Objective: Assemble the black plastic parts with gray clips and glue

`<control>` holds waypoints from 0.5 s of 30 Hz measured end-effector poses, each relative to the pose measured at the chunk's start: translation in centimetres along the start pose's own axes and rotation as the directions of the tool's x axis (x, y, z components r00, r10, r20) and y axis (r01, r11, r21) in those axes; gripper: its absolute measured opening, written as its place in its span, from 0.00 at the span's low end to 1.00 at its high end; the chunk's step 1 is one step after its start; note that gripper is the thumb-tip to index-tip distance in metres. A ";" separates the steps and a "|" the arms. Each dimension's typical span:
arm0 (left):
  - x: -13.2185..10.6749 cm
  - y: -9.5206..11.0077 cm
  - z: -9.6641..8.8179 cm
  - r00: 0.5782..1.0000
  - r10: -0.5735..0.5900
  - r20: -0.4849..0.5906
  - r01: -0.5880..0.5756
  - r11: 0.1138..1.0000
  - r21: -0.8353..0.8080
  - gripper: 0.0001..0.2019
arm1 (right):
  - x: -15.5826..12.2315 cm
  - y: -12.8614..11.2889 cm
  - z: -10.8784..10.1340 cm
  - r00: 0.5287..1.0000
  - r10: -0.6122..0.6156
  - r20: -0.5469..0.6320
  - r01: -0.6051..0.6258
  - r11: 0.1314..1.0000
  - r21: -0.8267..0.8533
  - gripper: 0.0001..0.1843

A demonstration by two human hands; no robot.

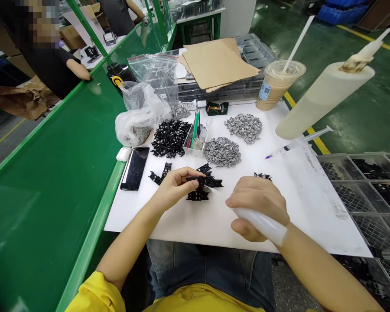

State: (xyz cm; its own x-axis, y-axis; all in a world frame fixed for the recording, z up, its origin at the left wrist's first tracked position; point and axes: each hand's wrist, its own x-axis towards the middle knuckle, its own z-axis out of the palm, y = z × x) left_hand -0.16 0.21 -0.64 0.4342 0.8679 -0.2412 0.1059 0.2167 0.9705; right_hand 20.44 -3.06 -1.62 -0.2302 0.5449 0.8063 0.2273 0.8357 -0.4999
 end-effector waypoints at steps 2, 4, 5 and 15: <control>0.1 0.0 0.0 1.000 -0.025 0.003 0.025 0.997 -0.068 0.09 | 0.8 -0.4 0.1 0.986 -0.152 0.073 0.154 0.987 -0.032 0.11; 0.1 0.0 0.0 1.000 -0.025 0.002 0.025 0.993 -0.114 0.08 | 1.4 -0.6 0.3 0.975 -0.186 0.122 0.194 0.979 -0.056 0.10; 0.1 0.1 0.0 1.000 -0.022 -0.001 0.022 0.992 -0.125 0.07 | 1.5 -0.6 0.4 0.972 -0.193 0.133 0.202 0.978 -0.060 0.10; 0.0 0.2 0.1 0.999 -0.030 -0.011 0.029 0.996 -0.084 0.08 | 1.6 -0.4 0.7 0.968 -0.198 0.155 0.214 0.973 -0.090 0.08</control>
State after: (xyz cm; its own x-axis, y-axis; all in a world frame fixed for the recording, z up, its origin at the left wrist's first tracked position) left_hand -0.09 0.17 -0.46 0.4207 0.8661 -0.2700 0.0425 0.2785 0.9595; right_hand 19.34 -2.42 -0.32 -0.4149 0.3721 0.8303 0.2570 0.9233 -0.2853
